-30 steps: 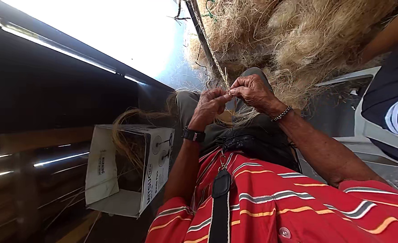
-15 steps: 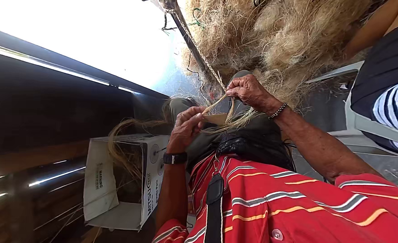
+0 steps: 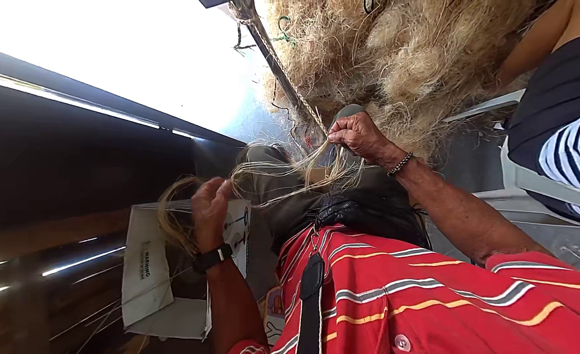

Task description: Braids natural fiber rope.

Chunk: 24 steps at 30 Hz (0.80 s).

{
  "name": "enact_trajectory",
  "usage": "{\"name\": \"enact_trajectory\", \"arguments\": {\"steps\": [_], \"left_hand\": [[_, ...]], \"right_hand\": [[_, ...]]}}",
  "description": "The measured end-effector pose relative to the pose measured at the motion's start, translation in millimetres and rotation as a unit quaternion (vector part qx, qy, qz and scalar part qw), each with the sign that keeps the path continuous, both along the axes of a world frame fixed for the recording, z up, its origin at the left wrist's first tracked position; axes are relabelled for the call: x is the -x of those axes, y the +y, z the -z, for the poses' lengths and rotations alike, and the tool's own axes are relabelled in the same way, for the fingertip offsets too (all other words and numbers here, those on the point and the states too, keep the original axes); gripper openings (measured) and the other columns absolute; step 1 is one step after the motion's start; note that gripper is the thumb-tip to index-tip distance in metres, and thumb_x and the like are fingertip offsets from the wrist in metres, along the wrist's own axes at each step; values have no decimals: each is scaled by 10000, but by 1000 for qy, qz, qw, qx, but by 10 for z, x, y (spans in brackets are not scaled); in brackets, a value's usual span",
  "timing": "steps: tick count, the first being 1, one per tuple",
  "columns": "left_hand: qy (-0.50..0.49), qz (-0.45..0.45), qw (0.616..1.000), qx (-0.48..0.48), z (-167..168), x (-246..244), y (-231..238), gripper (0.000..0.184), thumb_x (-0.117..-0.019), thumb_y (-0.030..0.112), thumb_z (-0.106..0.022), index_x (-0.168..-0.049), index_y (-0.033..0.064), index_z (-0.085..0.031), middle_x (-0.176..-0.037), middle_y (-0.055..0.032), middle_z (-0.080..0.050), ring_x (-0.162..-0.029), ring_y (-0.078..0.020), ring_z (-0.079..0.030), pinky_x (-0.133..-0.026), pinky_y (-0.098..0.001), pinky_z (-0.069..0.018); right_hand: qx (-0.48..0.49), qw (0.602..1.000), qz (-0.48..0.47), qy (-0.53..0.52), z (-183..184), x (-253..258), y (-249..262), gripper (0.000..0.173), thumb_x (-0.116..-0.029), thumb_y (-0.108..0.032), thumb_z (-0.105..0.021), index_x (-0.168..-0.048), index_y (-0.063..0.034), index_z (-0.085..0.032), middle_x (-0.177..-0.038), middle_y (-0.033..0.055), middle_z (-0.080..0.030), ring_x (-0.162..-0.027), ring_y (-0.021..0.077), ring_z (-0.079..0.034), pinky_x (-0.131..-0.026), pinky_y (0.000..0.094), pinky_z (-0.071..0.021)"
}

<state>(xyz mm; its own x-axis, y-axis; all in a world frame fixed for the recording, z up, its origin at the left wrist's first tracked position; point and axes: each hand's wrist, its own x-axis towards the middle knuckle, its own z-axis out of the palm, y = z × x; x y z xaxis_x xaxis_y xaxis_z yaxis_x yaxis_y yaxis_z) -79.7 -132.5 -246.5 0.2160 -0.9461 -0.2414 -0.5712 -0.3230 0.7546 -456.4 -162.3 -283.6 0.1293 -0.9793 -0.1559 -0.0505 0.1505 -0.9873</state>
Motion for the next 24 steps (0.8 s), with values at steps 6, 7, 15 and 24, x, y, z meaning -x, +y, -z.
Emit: {"name": "enact_trajectory", "arguments": {"steps": [6,7,15,24], "left_hand": [[72,192,970,130,-234,922,-96,428,-1019,365,-607,-1365,113,-619,-1313,-70,-662,-1122,-189,-670,-907,-395,-582],[71,227,965,113,-239,1103,-116,428,-1014,338,-622,-1379,116,-606,-1241,-78,-691,-1040,-195,-690,-843,-390,-591],[66,296,951,60,-124,1667,-21,297,-909,171,-780,-1185,87,-707,-923,-106,-732,-704,-227,-679,-614,-415,-575],[71,283,952,92,-82,1613,-77,380,-983,217,-685,-1327,66,-635,-1097,-106,-742,-931,-197,-729,-825,-407,-614]], "right_hand": [[29,999,2,28,-10,-91,21,136,-934,-40,-646,-809,-49,-697,-577,-46,-551,-448,12,-396,-437,213,-324],[33,999,1,25,-23,-104,25,136,-937,-40,-646,-812,-45,-699,-581,-44,-558,-451,9,-400,-438,209,-326],[58,998,6,5,-12,-131,60,135,-945,-39,-637,-827,-33,-704,-601,-38,-573,-474,11,-420,-455,211,-340],[82,997,-10,-3,33,-138,220,150,-998,-102,-613,-866,-65,-674,-603,20,-526,-464,81,-416,-427,224,-327]]}}
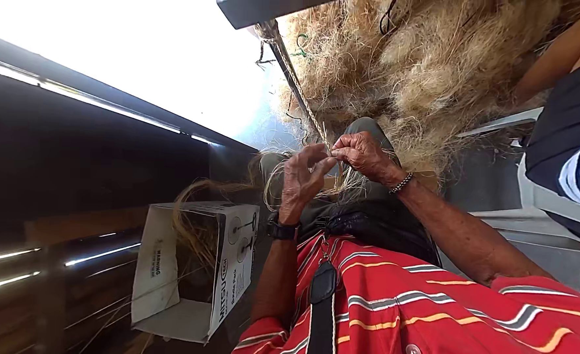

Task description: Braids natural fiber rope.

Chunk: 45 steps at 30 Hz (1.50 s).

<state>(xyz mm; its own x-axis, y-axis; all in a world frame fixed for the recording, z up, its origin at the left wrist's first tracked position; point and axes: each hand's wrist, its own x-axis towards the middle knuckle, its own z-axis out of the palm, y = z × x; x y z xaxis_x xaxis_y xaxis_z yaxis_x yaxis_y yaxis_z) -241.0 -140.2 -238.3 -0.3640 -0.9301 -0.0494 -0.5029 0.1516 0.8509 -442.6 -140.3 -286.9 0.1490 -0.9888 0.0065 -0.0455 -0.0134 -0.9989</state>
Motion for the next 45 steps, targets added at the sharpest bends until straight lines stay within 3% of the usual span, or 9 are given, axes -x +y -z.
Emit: {"name": "enact_trajectory", "arguments": {"steps": [7,16,23,27,29,32,36,41,45], "left_hand": [[81,23,995,-54,337,200,-31,284,-977,205,-668,-1199,29,-690,-901,-37,-725,-741,-96,-663,-708,-315,-575],[126,-82,981,-123,281,-83,-79,328,-1065,196,-541,-1324,13,-625,-1065,-115,-729,-901,-169,-714,-844,-372,-600],[173,-128,973,-88,211,-376,-161,350,-1079,273,-508,-1364,93,-603,-1071,-41,-730,-891,-118,-711,-843,-313,-594],[191,-94,975,-69,142,-264,-194,338,-1024,176,-581,-1296,-23,-617,-1091,-103,-731,-966,-167,-723,-913,-367,-598],[151,-42,984,-80,49,-185,-127,366,-1007,215,-612,-1305,2,-618,-1077,-102,-739,-920,-162,-733,-852,-357,-615],[123,-7,988,-96,-2,-66,-10,317,-1006,261,-637,-1269,87,-660,-937,-84,-748,-663,-156,-693,-571,-306,-583],[152,-36,983,-98,-12,165,-88,105,-967,130,-683,-1045,69,-716,-824,-25,-711,-629,-85,-640,-571,-234,-543],[157,-68,980,-105,27,190,-125,35,-933,48,-711,-968,48,-704,-787,-14,-699,-568,-55,-596,-528,-199,-513],[143,-46,984,-91,108,85,-32,65,-974,141,-695,-951,92,-659,-727,-43,-662,-480,-97,-544,-424,-215,-450]], "right_hand": [[-14,1000,13,16,14,67,-76,143,-981,-97,-620,-864,-77,-700,-607,9,-565,-460,66,-437,-416,223,-333],[-77,996,29,-16,-69,147,61,157,-1016,-105,-600,-884,-76,-680,-569,21,-499,-392,64,-332,-361,194,-278],[-83,989,27,-121,11,159,-161,131,-953,-15,-615,-850,-51,-688,-566,-52,-547,-425,2,-388,-400,177,-319],[-86,987,10,-135,-9,114,-183,122,-946,-34,-624,-842,-44,-687,-548,-48,-517,-414,15,-374,-389,190,-308],[-81,988,0,-129,-48,54,-178,123,-948,-26,-624,-841,-42,-684,-552,-50,-524,-415,12,-381,-390,186,-315],[-55,994,-17,-95,-99,-20,-186,122,-942,-13,-634,-833,-35,-685,-573,-46,-549,-441,8,-400,-413,190,-321],[-11,997,-62,-50,-132,7,-240,157,-952,2,-613,-810,-26,-673,-576,-47,-550,-469,-2,-421,-450,188,-335],[-79,984,-138,-79,-226,124,-263,186,-958,26,-525,-896,-8,-697,-573,-55,-513,-469,-1,-414,-445,173,-328],[-141,967,-184,-104,-273,240,-275,192,-981,17,-509,-984,12,-701,-593,-42,-510,-462,8,-408,-424,167,-319]]}}
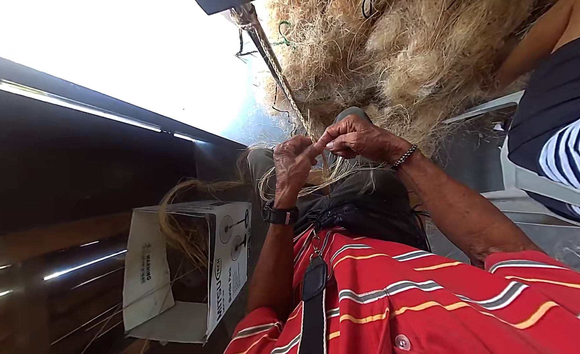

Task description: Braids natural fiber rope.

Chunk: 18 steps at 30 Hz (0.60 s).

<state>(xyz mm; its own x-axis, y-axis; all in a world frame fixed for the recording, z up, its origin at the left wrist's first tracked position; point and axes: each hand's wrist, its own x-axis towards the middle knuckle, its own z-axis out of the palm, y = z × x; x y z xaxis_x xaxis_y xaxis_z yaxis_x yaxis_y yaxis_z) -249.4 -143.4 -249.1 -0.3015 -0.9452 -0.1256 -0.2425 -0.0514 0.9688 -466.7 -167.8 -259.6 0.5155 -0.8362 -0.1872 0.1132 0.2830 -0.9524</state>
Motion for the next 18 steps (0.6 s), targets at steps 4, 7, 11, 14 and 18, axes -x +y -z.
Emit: {"name": "enact_trajectory", "arguments": {"steps": [4,7,11,14,18], "left_hand": [[-3,2,1000,-19,13,-42,29,113,-1016,201,-637,-938,121,-653,-749,-30,-685,-513,-98,-580,-448,-221,-473],[-1,-2,999,-35,49,-79,22,117,-1014,225,-634,-949,130,-659,-749,-21,-672,-530,-89,-576,-475,-220,-479],[3,-3,999,-49,75,-78,9,132,-1018,231,-624,-928,138,-648,-723,-13,-650,-520,-79,-555,-468,-207,-459],[-5,-4,999,-51,96,-82,12,158,-1022,245,-622,-915,133,-649,-702,-19,-645,-495,-83,-541,-445,-209,-442],[7,-30,998,-56,80,-2,-55,112,-1002,149,-635,-906,99,-665,-726,-2,-668,-543,-58,-570,-499,-194,-472]], "right_hand": [[8,998,-6,63,53,327,17,162,-974,-13,-561,-948,-4,-721,-602,-34,-544,-461,12,-430,-426,176,-354],[0,995,21,97,135,694,114,149,-953,-28,-579,-877,-41,-707,-595,-39,-533,-465,15,-424,-430,184,-351],[-10,988,52,147,229,1154,337,164,-953,-46,-557,-853,-79,-682,-605,-50,-529,-472,12,-420,-442,181,-347],[-14,945,134,297,338,1442,465,132,-1003,-63,-587,-941,-34,-700,-741,34,-614,-605,97,-532,-577,281,-475],[32,895,267,356,291,1500,510,178,-1000,-140,-639,-1098,4,-676,-961,117,-672,-830,168,-636,-815,396,-546]]}}
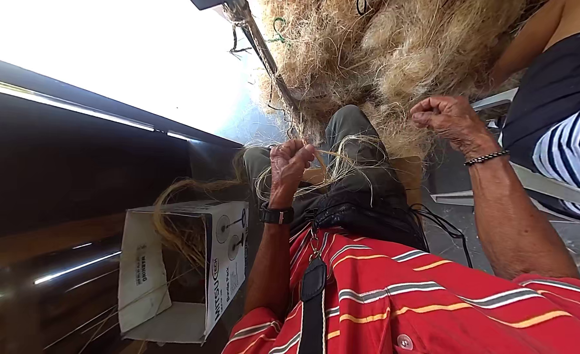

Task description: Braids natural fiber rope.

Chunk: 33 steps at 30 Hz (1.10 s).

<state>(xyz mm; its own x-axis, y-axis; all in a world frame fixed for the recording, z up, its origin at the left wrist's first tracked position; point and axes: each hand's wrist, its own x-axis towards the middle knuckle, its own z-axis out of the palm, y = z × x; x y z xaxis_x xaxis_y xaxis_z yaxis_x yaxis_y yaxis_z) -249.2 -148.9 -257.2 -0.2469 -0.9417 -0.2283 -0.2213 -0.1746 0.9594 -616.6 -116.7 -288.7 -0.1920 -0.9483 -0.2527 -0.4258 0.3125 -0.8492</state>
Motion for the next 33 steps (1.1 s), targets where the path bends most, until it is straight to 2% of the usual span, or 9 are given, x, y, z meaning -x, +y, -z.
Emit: {"name": "enact_trajectory", "arguments": {"steps": [2,4,8,12,15,18,21,26,33], "left_hand": [[5,-7,1000,-4,-8,43,-12,108,-993,130,-636,-894,90,-653,-733,-5,-664,-564,-61,-577,-512,-193,-478],[0,4,1000,8,3,41,13,115,-1002,159,-642,-904,100,-651,-719,-10,-654,-550,-71,-571,-501,-200,-473],[-13,25,999,31,45,25,21,113,-1005,186,-641,-927,105,-652,-719,-29,-660,-514,-89,-556,-464,-216,-460],[-8,18,999,25,30,33,-17,83,-977,131,-666,-906,89,-666,-706,-27,-645,-521,-80,-547,-476,-220,-461],[9,20,1000,-1,30,13,-22,88,-985,127,-655,-908,89,-674,-691,-24,-657,-507,-60,-549,-465,-199,-453],[78,-4,996,-48,51,60,-103,130,-999,67,-615,-896,45,-692,-693,-12,-671,-518,-34,-536,-481,-179,-434],[113,16,992,-56,64,-9,-113,160,-1022,58,-576,-942,22,-710,-681,-6,-653,-481,-17,-488,-446,-156,-402],[43,72,996,-31,75,-397,36,149,-1023,121,-591,-968,81,-724,-660,12,-617,-480,-20,-451,-444,-160,-373],[77,45,995,-42,120,-858,82,132,-982,54,-622,-945,63,-748,-698,21,-667,-557,-34,-563,-532,-183,-489]], "right_hand": [[72,997,-26,-12,-155,-205,-35,223,-979,-174,-657,-1117,0,-681,-1020,111,-701,-897,167,-686,-877,388,-578],[114,989,-89,-37,-336,-564,-108,247,-956,-160,-680,-1131,14,-689,-1033,123,-715,-916,182,-708,-879,398,-604],[96,968,-200,-117,-406,-1313,-250,225,-929,-134,-714,-1117,-13,-696,-858,85,-704,-715,159,-667,-692,366,-586],[22,958,-206,-201,-337,-1712,-273,69,-984,-74,-654,-1028,-30,-684,-777,96,-698,-545,163,-631,-496,307,-552],[5,962,-160,-221,-266,-1801,-372,18,-910,2,-709,-892,0,-706,-690,48,-659,-515,76,-523,-488,241,-427],[55,965,-152,-204,-198,-1801,-390,68,-886,-1,-728,-827,-15,-698,-669,20,-652,-565,48,-561,-557,229,-469],[92,964,-139,-208,-132,-1800,-382,116,-899,-4,-705,-788,-26,-681,-636,0,-634,-544,33,-553,-539,214,-467],[115,958,-133,-227,-122,-1765,-164,138,-977,-68,-627,-843,-67,-660,-604,17,-528,-466,76,-422,-425,208,-333],[89,934,-96,-334,-11,-1782,-116,151,-1007,-115,-609,-863,-90,-648,-546,11,-455,-377,54,-301,-349,188,-234]]}}
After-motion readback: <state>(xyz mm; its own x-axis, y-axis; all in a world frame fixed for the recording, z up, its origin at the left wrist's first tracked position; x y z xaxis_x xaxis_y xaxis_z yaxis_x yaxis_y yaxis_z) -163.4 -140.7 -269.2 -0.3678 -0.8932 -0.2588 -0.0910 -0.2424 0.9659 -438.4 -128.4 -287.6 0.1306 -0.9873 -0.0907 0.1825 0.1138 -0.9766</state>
